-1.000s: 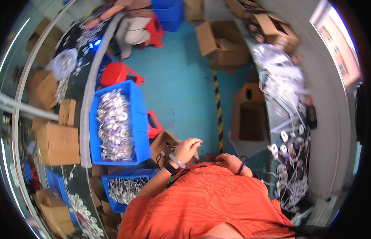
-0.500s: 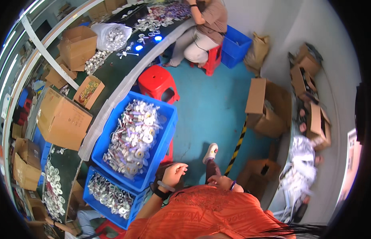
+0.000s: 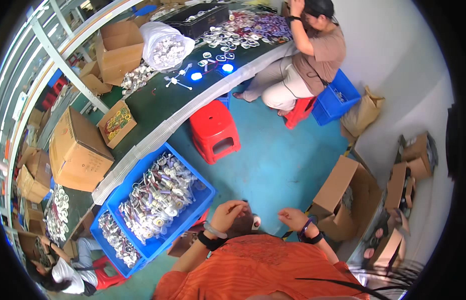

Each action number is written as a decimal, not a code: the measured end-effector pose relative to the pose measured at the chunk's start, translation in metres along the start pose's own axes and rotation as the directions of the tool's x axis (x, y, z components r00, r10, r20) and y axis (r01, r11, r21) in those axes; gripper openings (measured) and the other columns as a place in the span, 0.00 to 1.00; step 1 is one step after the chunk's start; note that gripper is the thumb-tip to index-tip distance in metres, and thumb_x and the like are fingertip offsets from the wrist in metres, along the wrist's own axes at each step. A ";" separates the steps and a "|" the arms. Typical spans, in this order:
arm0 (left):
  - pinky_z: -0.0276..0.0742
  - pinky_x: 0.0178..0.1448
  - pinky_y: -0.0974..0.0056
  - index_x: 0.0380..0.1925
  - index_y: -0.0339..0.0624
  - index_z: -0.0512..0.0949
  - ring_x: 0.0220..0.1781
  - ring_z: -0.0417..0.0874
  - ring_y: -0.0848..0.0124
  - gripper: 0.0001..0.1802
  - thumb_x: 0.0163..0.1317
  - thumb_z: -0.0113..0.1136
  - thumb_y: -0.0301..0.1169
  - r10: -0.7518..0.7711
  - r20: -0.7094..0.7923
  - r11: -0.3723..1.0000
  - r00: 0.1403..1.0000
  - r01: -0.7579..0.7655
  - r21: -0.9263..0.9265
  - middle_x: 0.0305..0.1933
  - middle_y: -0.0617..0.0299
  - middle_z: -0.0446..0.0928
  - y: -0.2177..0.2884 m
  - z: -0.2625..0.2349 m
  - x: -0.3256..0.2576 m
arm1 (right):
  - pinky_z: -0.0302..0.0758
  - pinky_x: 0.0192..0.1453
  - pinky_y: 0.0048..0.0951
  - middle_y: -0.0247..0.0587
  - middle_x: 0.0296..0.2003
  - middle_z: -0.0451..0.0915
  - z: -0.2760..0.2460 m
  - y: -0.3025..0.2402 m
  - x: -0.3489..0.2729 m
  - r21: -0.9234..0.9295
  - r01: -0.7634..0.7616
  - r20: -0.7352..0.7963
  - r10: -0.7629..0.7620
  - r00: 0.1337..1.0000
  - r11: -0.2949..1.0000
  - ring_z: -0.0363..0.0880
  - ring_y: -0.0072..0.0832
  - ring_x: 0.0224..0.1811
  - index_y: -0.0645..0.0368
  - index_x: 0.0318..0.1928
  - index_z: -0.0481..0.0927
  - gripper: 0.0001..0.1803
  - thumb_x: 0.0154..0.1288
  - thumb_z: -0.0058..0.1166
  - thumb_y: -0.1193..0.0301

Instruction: Assembling and testing small electronic circuit boards with LEDs on a factory workbench.

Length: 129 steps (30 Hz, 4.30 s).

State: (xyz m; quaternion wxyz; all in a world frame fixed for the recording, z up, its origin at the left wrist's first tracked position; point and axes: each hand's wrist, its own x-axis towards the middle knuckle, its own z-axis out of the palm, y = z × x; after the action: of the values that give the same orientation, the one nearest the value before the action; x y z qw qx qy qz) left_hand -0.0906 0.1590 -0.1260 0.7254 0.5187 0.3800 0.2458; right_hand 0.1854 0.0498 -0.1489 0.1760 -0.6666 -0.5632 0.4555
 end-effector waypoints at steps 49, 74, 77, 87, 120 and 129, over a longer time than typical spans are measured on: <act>0.76 0.35 0.50 0.33 0.44 0.75 0.32 0.81 0.55 0.08 0.54 0.54 0.33 0.526 -0.589 0.134 0.613 0.624 0.769 0.28 0.57 0.80 0.130 -0.431 0.565 | 0.75 0.40 0.23 0.35 0.33 0.80 -0.215 -0.214 0.723 0.197 0.379 0.569 -0.420 0.707 0.904 0.78 0.19 0.35 0.61 0.45 0.76 0.11 0.65 0.53 0.69; 0.75 0.47 0.62 0.43 0.39 0.80 0.41 0.82 0.63 0.17 0.65 0.53 0.42 0.235 -0.497 0.884 0.835 0.029 0.467 0.39 0.54 0.81 0.274 -0.516 0.412 | 0.72 0.43 0.36 0.39 0.31 0.80 -0.117 -0.354 0.749 0.045 0.792 0.466 -0.714 0.523 0.609 0.76 0.38 0.37 0.57 0.36 0.81 0.08 0.63 0.52 0.67; 0.74 0.44 0.54 0.38 0.36 0.78 0.39 0.80 0.51 0.13 0.62 0.50 0.34 0.392 -0.692 0.646 0.606 0.353 0.676 0.36 0.47 0.79 0.267 -0.613 0.430 | 0.72 0.41 0.34 0.36 0.28 0.79 -0.115 -0.358 0.753 0.072 0.692 0.513 -0.621 0.592 0.718 0.76 0.34 0.35 0.57 0.37 0.81 0.08 0.63 0.52 0.68; 0.62 0.65 0.52 0.48 0.41 0.74 0.63 0.65 0.55 0.17 0.63 0.49 0.37 0.641 -0.733 0.564 0.226 0.509 0.650 0.60 0.49 0.69 0.179 -0.686 0.549 | 0.74 0.38 0.28 0.39 0.30 0.81 -0.121 -0.346 0.765 0.002 0.538 0.566 -0.444 0.695 0.843 0.80 0.27 0.35 0.58 0.39 0.81 0.10 0.66 0.52 0.66; 0.83 0.50 0.50 0.54 0.22 0.58 0.59 0.68 0.35 0.28 0.56 0.46 0.31 0.049 -0.706 0.620 0.707 -0.576 -0.533 0.59 0.31 0.63 0.411 -0.694 0.410 | 0.73 0.40 0.43 0.47 0.31 0.80 -0.122 -0.270 0.758 0.029 0.611 0.504 -0.540 0.674 0.791 0.78 0.43 0.35 0.55 0.39 0.81 0.17 0.66 0.45 0.57; 0.87 0.42 0.53 0.57 0.28 0.63 0.63 0.67 0.41 0.31 0.54 0.54 0.33 0.012 -0.607 0.745 0.795 -0.412 -0.524 0.60 0.33 0.65 0.445 -0.549 0.365 | 0.73 0.38 0.44 0.46 0.32 0.80 -0.132 -0.278 0.727 -0.020 0.656 0.449 -0.579 0.680 0.754 0.79 0.44 0.35 0.53 0.39 0.81 0.17 0.67 0.44 0.56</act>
State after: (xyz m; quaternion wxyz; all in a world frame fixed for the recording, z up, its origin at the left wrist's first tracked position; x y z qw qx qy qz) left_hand -0.3014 0.8953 0.0890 0.6744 0.1880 0.4075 0.5864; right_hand 0.0921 0.8337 -0.1695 0.1349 -0.3363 -0.8179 0.4469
